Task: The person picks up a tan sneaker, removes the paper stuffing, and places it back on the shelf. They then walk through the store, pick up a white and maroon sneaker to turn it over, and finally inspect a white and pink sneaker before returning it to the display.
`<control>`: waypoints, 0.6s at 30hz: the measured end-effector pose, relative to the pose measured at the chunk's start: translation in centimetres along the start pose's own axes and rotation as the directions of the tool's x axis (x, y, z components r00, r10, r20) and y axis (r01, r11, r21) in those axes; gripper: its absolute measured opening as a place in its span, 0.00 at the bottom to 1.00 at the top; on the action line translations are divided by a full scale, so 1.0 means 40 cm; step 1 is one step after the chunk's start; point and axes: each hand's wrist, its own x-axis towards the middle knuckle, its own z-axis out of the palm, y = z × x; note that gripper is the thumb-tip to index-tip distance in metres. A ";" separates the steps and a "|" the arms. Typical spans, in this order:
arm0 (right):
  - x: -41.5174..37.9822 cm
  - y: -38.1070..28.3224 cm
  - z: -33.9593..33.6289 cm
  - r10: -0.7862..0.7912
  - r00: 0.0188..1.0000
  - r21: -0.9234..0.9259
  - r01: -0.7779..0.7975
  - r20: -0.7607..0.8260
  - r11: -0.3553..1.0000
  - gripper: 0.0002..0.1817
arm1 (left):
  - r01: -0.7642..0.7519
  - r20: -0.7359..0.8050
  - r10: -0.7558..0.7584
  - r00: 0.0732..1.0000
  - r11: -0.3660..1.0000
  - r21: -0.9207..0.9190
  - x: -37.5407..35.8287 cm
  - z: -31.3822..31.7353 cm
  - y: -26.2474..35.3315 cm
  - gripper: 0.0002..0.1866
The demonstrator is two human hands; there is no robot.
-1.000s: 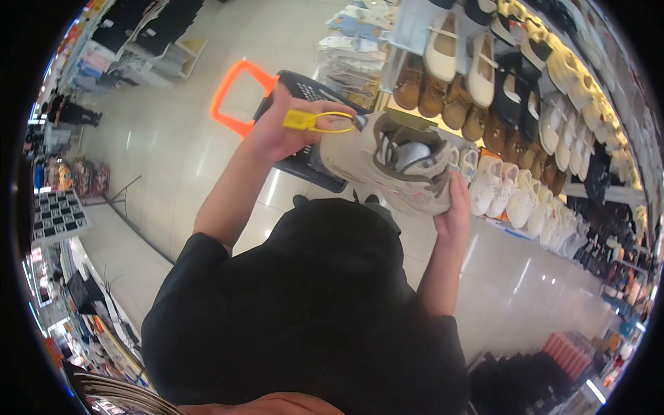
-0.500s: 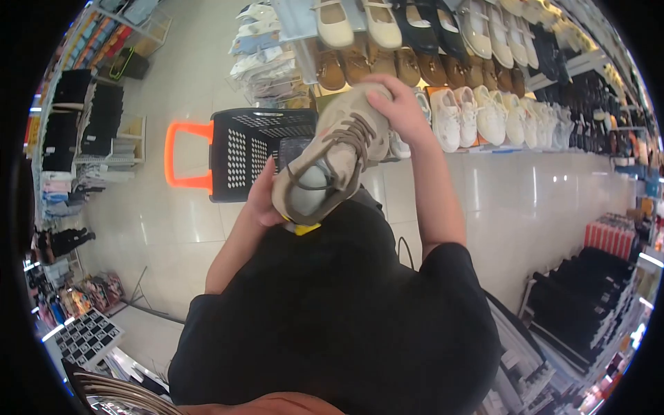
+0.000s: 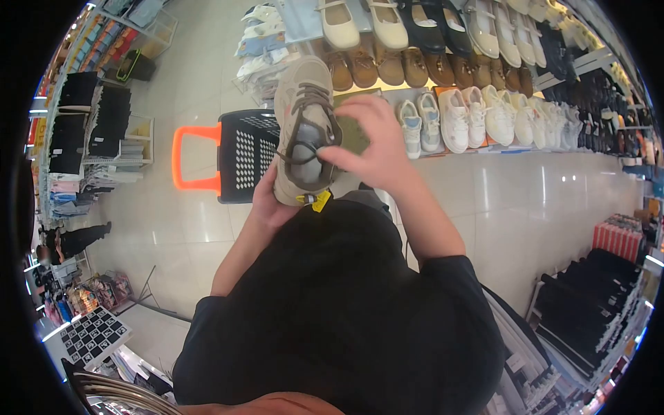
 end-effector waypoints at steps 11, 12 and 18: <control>0.061 -0.001 -0.023 -0.027 0.998 -0.151 0.019 -0.051 0.988 0.09 | 0.103 -0.092 -0.103 0.990 0.995 -0.010 -0.007 0.013 -0.003 0.28; 0.069 -0.007 -0.028 -0.034 0.997 -0.142 0.024 -0.069 0.990 0.07 | 0.108 -0.077 -0.107 0.991 0.994 0.008 -0.007 0.015 -0.003 0.28; 0.075 -0.025 -0.036 -0.056 0.998 -0.182 0.051 -0.026 0.982 0.08 | 0.108 0.002 -0.108 0.994 0.994 0.002 -0.009 0.040 -0.002 0.28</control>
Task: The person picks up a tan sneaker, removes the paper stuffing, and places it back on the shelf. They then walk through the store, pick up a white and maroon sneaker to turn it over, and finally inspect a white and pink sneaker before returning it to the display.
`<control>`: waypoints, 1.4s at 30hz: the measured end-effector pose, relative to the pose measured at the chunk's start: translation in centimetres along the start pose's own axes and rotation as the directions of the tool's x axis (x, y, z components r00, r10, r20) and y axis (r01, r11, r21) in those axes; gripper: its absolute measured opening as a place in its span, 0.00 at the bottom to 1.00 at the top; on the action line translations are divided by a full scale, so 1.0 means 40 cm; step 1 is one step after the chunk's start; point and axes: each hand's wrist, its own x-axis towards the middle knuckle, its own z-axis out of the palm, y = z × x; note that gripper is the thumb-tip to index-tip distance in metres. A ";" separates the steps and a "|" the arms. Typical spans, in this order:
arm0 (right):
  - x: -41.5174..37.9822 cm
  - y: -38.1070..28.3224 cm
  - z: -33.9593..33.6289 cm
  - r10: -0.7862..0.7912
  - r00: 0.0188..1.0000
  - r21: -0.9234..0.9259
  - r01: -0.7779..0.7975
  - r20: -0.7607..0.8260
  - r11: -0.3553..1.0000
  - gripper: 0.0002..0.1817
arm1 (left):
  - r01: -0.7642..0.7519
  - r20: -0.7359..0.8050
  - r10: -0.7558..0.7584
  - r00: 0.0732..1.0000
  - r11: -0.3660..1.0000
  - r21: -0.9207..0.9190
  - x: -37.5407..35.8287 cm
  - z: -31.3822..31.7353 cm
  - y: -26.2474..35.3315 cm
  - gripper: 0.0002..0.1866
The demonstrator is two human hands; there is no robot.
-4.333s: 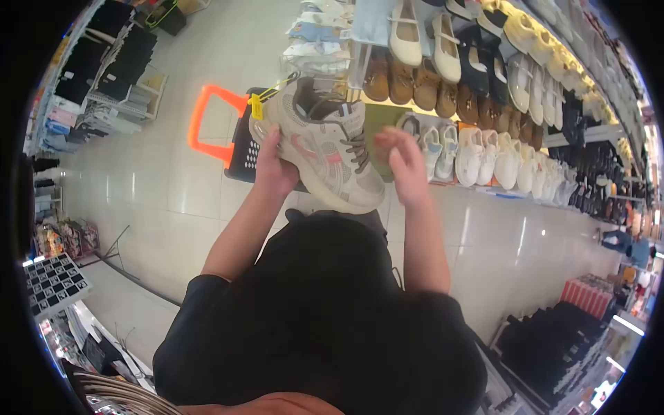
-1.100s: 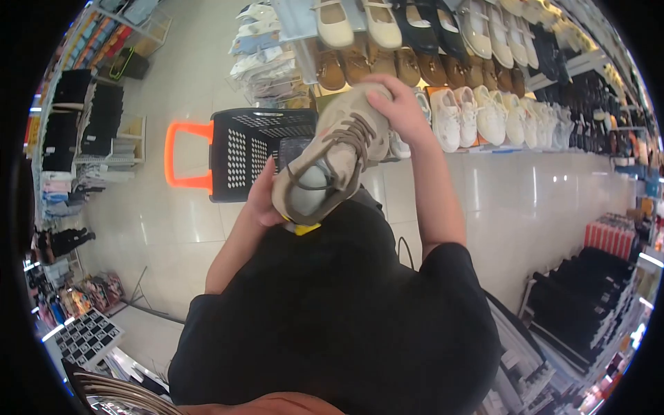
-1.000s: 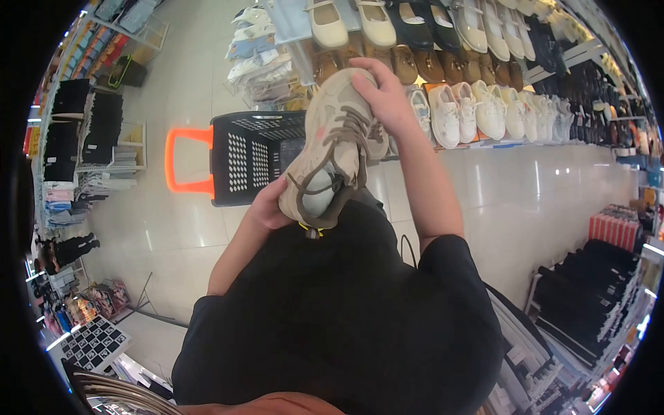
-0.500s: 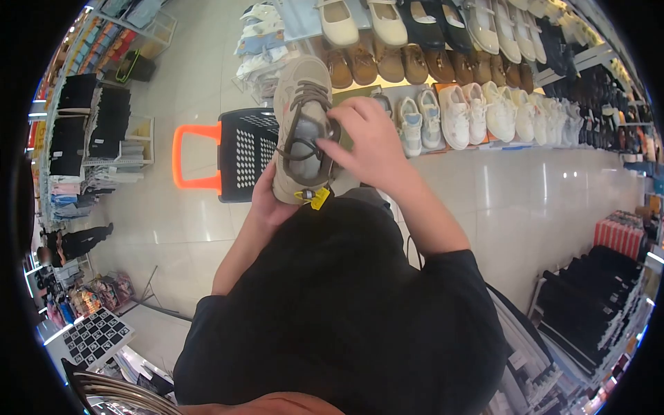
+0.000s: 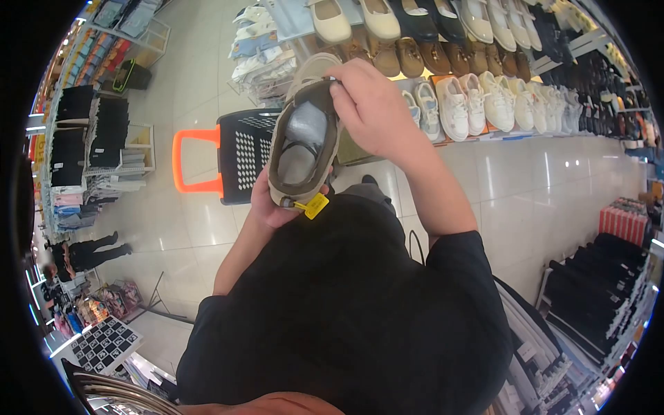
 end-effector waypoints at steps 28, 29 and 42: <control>-0.237 0.235 0.042 0.302 0.942 -0.047 -0.311 -0.149 0.949 0.22 | -0.165 -0.093 0.368 0.925 0.611 0.774 0.179 0.050 -0.130 0.33; -0.237 0.249 0.040 0.295 0.941 -0.080 -0.311 -0.164 0.947 0.21 | -0.167 -0.093 0.376 0.922 0.603 0.780 0.185 0.054 -0.140 0.32; -0.197 0.169 -0.121 0.156 0.971 0.041 -0.165 0.179 0.985 0.20 | -0.182 -0.194 0.216 0.957 0.967 0.177 0.169 0.084 -0.134 0.23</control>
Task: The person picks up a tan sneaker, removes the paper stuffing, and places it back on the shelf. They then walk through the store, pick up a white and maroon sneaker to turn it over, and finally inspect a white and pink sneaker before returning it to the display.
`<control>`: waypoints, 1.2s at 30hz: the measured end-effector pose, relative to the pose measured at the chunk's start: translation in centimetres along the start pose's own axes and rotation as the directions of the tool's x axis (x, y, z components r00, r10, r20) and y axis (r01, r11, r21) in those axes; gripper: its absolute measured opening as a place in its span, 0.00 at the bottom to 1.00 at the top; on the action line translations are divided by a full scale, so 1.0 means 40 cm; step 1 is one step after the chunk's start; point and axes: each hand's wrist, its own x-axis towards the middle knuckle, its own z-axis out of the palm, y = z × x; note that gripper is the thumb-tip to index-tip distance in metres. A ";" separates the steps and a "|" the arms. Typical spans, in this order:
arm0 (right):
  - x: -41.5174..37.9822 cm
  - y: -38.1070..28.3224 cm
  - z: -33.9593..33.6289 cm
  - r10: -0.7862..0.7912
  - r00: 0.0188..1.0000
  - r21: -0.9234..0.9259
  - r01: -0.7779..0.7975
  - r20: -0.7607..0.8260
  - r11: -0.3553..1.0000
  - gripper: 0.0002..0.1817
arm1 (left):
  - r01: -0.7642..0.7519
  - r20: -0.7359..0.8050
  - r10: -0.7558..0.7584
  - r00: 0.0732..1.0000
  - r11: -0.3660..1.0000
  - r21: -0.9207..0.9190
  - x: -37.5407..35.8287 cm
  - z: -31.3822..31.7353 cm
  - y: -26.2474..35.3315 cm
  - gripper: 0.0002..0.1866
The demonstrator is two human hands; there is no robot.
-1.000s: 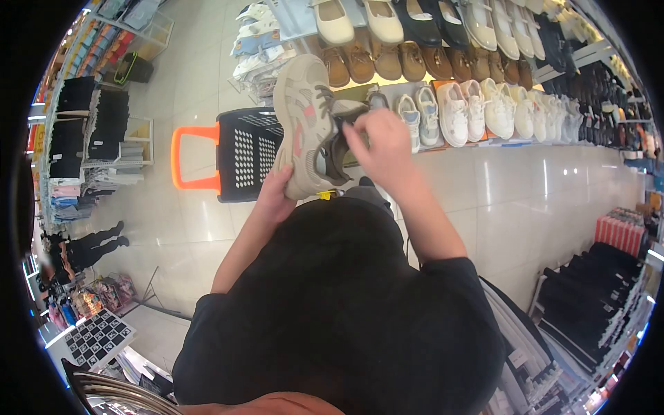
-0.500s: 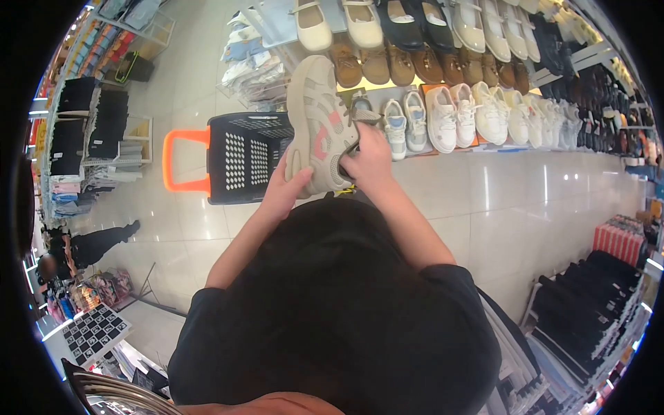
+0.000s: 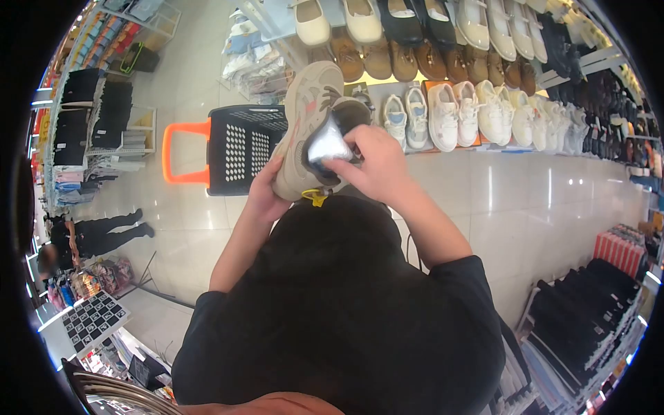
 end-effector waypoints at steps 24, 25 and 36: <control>-0.068 0.216 -0.142 0.676 0.737 0.907 -0.286 0.003 0.308 0.18 | 0.362 0.227 -0.297 0.927 0.868 -0.340 -0.004 -0.027 -0.003 0.30; -0.074 0.231 -0.131 0.654 0.757 0.902 -0.289 0.008 0.322 0.19 | 0.359 0.251 -0.287 0.924 0.876 -0.322 -0.002 -0.023 0.001 0.30; -0.079 0.247 -0.108 0.628 0.778 0.892 -0.302 0.026 0.337 0.20 | 0.049 0.037 -0.046 0.998 0.997 -0.063 -0.006 -0.015 -0.018 0.25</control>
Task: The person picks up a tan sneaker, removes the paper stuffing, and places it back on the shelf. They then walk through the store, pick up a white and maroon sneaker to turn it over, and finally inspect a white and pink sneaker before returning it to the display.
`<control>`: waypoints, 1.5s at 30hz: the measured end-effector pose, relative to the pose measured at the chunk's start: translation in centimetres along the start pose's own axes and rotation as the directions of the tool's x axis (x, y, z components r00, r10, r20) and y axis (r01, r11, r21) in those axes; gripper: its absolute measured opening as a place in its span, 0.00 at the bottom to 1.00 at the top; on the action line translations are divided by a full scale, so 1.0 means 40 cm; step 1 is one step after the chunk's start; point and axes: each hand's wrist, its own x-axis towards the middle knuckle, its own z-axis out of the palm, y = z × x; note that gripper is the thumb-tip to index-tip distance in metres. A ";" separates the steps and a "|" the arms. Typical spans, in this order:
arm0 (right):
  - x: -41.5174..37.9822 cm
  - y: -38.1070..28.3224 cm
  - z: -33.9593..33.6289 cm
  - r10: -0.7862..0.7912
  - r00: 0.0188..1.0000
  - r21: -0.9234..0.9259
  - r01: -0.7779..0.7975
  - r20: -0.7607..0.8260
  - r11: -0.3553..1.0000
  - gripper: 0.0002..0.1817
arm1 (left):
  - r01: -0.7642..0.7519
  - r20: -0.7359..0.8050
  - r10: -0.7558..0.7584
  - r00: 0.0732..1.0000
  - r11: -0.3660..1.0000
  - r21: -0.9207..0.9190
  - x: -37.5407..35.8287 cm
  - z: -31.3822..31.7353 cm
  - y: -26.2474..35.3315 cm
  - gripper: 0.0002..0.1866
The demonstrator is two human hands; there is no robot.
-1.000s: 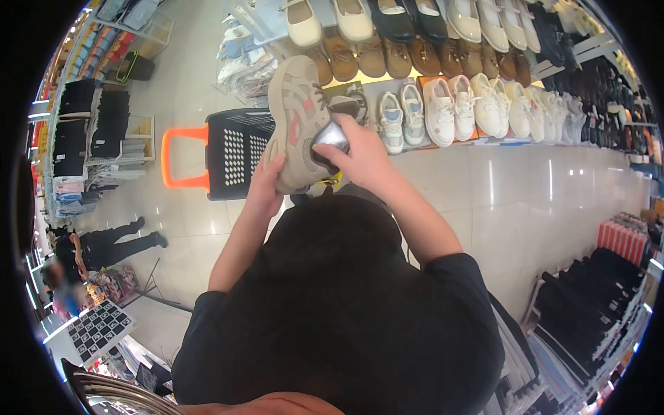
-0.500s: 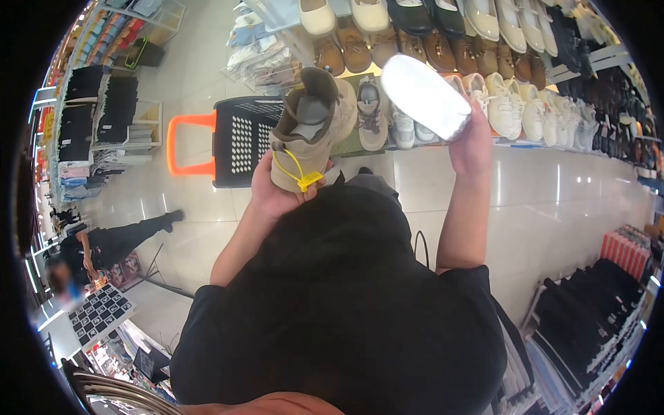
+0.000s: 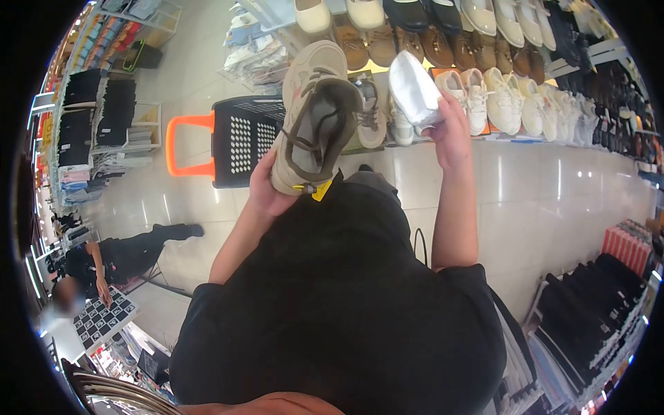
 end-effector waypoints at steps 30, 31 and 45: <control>-0.045 0.053 0.264 -0.119 0.921 -0.708 0.363 0.370 0.606 0.29 | -0.095 -0.002 0.100 0.995 0.953 0.289 0.062 -0.065 0.040 0.26; -0.046 0.051 0.264 -0.230 0.896 -0.752 0.445 0.381 0.486 0.29 | -0.093 0.009 0.094 0.996 0.962 0.256 0.062 -0.072 0.042 0.26; 0.024 0.126 0.333 -0.455 0.836 -0.809 0.481 0.307 0.337 0.21 | -0.115 -0.074 0.153 0.985 0.922 0.370 0.072 -0.064 0.062 0.25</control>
